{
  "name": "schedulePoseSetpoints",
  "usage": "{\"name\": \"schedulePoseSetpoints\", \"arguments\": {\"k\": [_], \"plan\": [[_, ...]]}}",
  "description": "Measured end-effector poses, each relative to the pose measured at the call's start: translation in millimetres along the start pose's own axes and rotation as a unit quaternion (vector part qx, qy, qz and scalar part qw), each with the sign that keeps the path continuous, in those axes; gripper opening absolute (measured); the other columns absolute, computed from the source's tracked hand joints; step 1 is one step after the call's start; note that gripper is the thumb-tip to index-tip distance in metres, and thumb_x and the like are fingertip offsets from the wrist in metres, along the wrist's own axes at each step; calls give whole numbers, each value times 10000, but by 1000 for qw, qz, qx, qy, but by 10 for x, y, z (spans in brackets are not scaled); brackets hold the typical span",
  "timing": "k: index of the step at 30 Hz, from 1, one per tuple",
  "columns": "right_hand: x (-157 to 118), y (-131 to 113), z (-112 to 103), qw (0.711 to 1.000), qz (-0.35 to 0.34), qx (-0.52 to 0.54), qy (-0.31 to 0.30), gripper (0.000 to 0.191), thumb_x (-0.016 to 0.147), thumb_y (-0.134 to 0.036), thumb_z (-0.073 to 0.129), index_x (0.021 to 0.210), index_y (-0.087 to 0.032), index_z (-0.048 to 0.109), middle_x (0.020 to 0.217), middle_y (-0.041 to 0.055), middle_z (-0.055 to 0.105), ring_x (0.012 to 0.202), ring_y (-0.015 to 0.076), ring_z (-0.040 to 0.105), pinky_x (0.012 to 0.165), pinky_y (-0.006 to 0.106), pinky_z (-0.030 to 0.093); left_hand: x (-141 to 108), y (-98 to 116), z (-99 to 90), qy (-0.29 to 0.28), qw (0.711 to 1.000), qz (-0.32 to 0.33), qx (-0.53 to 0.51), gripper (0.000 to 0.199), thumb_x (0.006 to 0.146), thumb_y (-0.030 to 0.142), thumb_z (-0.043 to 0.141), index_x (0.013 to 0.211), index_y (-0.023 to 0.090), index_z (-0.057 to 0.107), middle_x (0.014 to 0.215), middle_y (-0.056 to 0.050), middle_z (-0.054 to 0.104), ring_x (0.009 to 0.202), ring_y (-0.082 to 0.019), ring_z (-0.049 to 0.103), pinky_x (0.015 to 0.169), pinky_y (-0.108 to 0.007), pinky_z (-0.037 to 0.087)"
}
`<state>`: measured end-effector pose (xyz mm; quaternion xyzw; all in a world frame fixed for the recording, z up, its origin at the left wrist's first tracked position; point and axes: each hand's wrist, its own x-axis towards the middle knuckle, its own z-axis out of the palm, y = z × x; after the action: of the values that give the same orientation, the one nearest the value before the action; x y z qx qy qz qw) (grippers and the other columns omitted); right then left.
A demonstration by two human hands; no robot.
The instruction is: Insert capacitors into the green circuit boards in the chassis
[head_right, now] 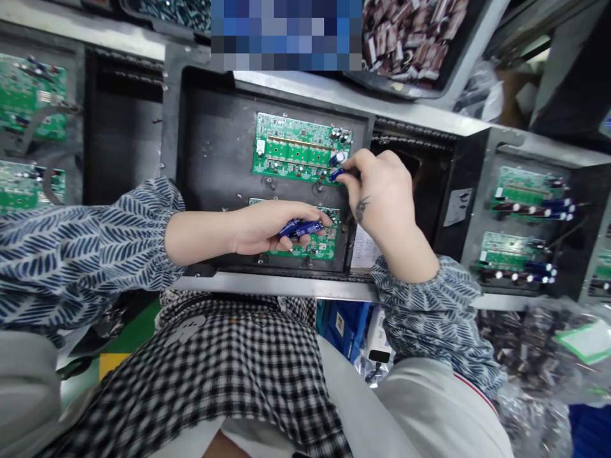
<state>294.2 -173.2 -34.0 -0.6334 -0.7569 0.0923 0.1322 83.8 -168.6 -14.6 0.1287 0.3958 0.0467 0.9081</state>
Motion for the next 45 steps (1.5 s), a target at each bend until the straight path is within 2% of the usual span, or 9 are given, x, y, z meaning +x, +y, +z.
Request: {"name": "schedulePoseSetpoints", "arguments": {"k": [7, 14, 19, 24, 28, 31, 37, 39, 45], "plan": [[36, -67, 4, 998, 44, -31, -18, 89, 899, -305, 660, 967, -248, 663, 871, 97, 686, 884, 306, 621, 789, 468, 507, -20, 20, 30, 18, 999, 37, 13, 167, 953, 97, 513, 897, 124, 669, 783, -21, 614, 543, -50, 569, 383, -115, 224], [-10, -2, 56, 999, -21, -13, 25, 154, 963, -414, 578, 980, -282, 654, 833, 62, 657, 841, 281, 615, 747, 453, 518, -17, 5, 2, 9, 997, 63, 33, 128, 980, 131, 533, 958, 144, 658, 869, -28, 652, 603, -57, 618, 402, -118, 224], [-41, -60, 63, 999, -40, -24, 25, 143, 940, -406, 610, 941, -279, 678, 838, 64, 700, 886, 314, 615, 819, 534, 516, -7, -5, -4, 11, 996, 82, 36, 133, 1014, 251, 572, 1032, 160, 667, 897, -43, 682, 625, -66, 609, 441, -132, 245], [-200, -239, -121, 991, -69, 110, 17, 325, 946, -322, 602, 1268, -360, 622, 1217, 37, 695, 1032, 301, 650, 844, 516, 551, 10, -52, -25, 10, 990, 125, 61, 308, 969, 472, 658, 1019, 168, 673, 891, -51, 688, 651, -80, 601, 505, -155, 290], [-365, -401, -229, 966, -99, 234, -39, 534, 897, -274, 660, 1409, -345, 528, 1204, 27, 700, 1011, 249, 695, 761, 390, 593, 17, -110, -53, 12, 982, 144, 121, 363, 907, 513, 726, 897, 155, 662, 748, -21, 621, 611, -77, 564, 506, -166, 290], [-378, -411, -283, 967, -107, 221, -71, 467, 908, -284, 657, 1367, -334, 583, 1134, 23, 720, 969, 231, 705, 800, 380, 596, 17, -117, -56, -4, 981, 139, 135, 357, 862, 505, 776, 893, 164, 674, 745, -16, 612, 588, -74, 526, 499, -167, 302], [-60, -4, -265, 987, -13, 145, 69, 120, 884, -290, 709, 991, -280, 762, 883, 49, 719, 719, 202, 645, 657, 375, 543, -5, 21, -16, -25, 999, 13, 18, 186, 978, 205, 486, 877, 129, 624, 786, -81, 654, 551, -74, 540, 416, -126, 245], [44, 103, -196, 996, 0, 84, 38, 133, 851, -256, 714, 972, -232, 764, 865, 63, 716, 671, 188, 620, 675, 371, 547, -6, 50, -19, -33, 999, 8, 2, 170, 946, 126, 448, 907, 120, 614, 771, -81, 650, 523, -63, 533, 401, -107, 244], [171, 51, -87, 997, 20, -65, -41, 167, 909, -253, 621, 1033, -204, 723, 945, 71, 740, 967, 282, 619, 927, 482, 499, 29, 37, -28, -18, 999, 10, 36, 138, 999, 160, 464, 984, 129, 598, 720, -63, 645, 444, -45, 493, 370, -86, 237]]}}
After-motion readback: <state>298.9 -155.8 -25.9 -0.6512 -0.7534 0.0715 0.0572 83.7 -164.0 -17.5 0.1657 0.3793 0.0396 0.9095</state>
